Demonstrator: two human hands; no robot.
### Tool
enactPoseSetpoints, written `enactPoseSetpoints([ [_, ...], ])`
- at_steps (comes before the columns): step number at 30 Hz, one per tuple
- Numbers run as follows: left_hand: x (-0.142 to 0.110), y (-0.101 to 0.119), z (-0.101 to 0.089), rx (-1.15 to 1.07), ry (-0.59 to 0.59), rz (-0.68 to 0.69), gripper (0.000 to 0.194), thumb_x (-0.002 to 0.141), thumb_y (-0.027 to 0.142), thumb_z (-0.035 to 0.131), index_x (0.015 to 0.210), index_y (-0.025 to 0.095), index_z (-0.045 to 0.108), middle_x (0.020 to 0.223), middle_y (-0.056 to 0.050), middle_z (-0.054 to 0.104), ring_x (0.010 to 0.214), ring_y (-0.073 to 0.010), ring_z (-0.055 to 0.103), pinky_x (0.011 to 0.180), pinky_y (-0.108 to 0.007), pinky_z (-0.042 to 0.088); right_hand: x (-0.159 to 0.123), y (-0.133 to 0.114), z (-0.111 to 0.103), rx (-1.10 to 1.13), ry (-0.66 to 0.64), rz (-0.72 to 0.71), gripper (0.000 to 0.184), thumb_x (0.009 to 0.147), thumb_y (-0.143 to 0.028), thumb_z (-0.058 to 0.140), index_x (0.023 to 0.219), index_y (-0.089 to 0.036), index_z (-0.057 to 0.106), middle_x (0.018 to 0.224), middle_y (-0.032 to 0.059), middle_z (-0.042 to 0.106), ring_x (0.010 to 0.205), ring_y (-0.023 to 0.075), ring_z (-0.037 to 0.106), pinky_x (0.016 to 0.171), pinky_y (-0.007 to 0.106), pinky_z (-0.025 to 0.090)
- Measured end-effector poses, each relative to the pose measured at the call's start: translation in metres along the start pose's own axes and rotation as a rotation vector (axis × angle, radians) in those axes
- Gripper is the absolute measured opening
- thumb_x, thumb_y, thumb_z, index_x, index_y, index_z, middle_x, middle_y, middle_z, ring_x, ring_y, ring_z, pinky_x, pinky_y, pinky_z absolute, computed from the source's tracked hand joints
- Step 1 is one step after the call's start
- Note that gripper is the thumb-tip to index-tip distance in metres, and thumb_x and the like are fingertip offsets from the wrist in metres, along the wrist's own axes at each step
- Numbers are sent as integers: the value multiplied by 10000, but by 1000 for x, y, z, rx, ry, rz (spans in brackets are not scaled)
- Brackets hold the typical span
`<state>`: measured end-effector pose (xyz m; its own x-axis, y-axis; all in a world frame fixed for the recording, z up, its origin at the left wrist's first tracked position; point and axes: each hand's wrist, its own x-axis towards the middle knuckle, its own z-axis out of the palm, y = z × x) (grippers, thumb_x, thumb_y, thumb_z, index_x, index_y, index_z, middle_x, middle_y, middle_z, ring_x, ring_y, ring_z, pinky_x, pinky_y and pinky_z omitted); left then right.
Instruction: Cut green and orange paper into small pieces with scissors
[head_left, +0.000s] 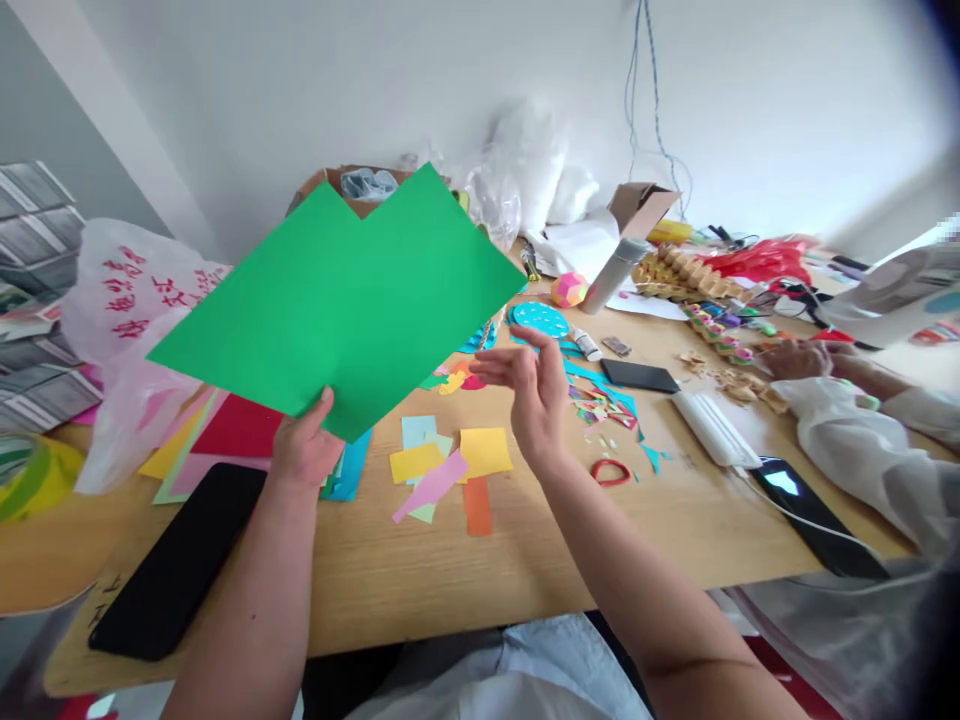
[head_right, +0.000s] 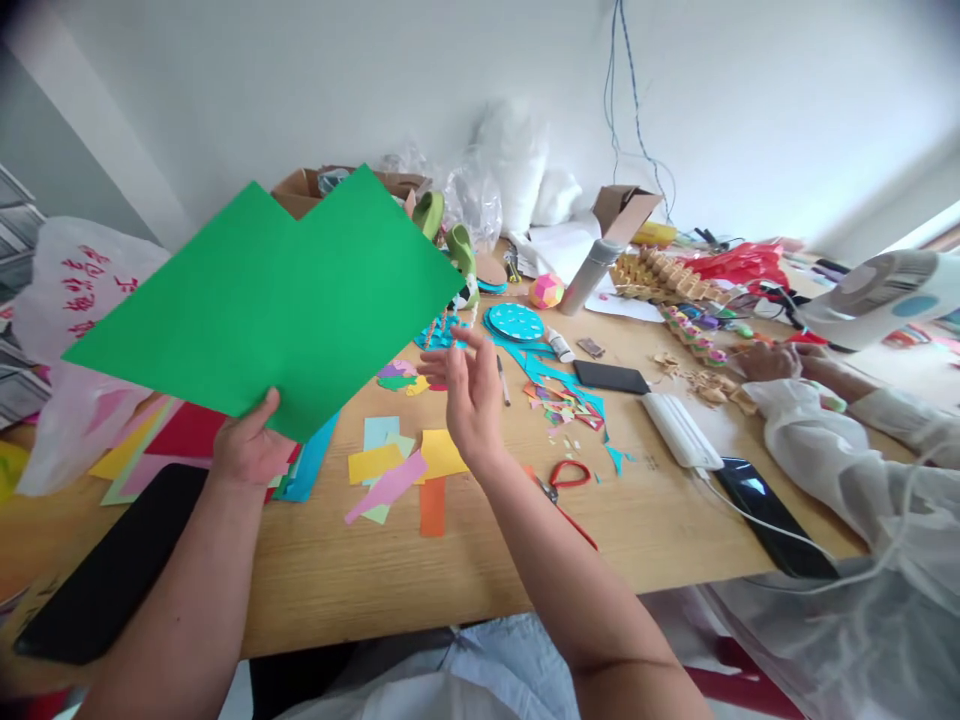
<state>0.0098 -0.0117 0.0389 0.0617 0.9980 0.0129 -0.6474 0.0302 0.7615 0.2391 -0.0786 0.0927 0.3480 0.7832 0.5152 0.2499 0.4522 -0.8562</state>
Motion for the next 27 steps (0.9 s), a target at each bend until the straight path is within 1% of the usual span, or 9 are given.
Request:
enactPoseSetpoints([
  [2,-1,4,1,-1,6,20,435,707,237,766,1130,245,665,1270,-60,628,1315,-290,429,1087,-459,371,-34,6,-22,-277,-208,-28,356,986,-405,348,1282,-237,451,1170,115,643,1106,222,615,913,419,500],
  [5,-1,7,0,-11,-22,28,425,728,224,746,1143,236,657,1290,-68,613,1311,-286,435,1079,-466,382,-84,23,-44,-726,-556,-49,518,954,-441,405,1408,-192,398,1481,159,391,1404,302,282,1114,560,247],
  [8,-1,7,-2,-27,-54,34,393,754,210,720,1141,228,657,1292,-71,611,1308,-288,438,1071,-464,396,-119,39,-44,-989,-680,18,669,935,-511,403,1433,-66,373,1489,239,328,1414,359,222,1120,605,171],
  [11,-1,6,-3,-40,-57,13,386,768,186,698,1148,234,651,1286,-65,615,1302,-285,447,1062,-460,409,-130,47,-28,-1047,-718,33,792,912,-574,401,1432,20,345,1492,278,277,1413,389,191,1125,597,159],
  [15,-2,1,-1,-45,-24,-32,382,768,152,680,1144,216,651,1231,-69,652,1256,-290,498,1038,-467,438,-121,48,-3,-945,-701,24,823,898,-608,397,1435,13,344,1494,273,278,1416,384,186,1132,596,117],
  [18,-3,-2,1,-28,-10,-95,400,764,125,670,1154,213,645,1184,-68,678,1229,-290,526,1012,-469,465,-109,47,-4,-759,-653,49,796,888,-616,411,1445,-51,355,1509,228,285,1424,374,169,1127,613,102],
  [21,-4,-3,2,-10,-6,-163,405,763,116,664,1155,218,645,1158,-64,690,1207,-292,546,972,-460,504,-89,49,-30,-438,-448,129,719,882,-603,443,1445,-160,378,1502,162,350,1415,319,249,1130,558,196],
  [25,-9,-3,7,36,-14,-217,462,743,123,685,1183,253,627,1175,-52,681,1169,-307,576,910,-471,546,-47,54,-83,161,22,275,692,859,-682,394,1355,-210,490,1406,145,498,1296,293,462,1067,496,349],
  [27,-12,-5,10,70,-27,-264,505,721,125,707,1195,275,616,1178,-39,680,1155,-304,588,891,-460,558,-25,49,-105,348,85,368,750,787,-753,433,1277,-201,564,1324,146,579,1234,298,526,1034,475,393],
])
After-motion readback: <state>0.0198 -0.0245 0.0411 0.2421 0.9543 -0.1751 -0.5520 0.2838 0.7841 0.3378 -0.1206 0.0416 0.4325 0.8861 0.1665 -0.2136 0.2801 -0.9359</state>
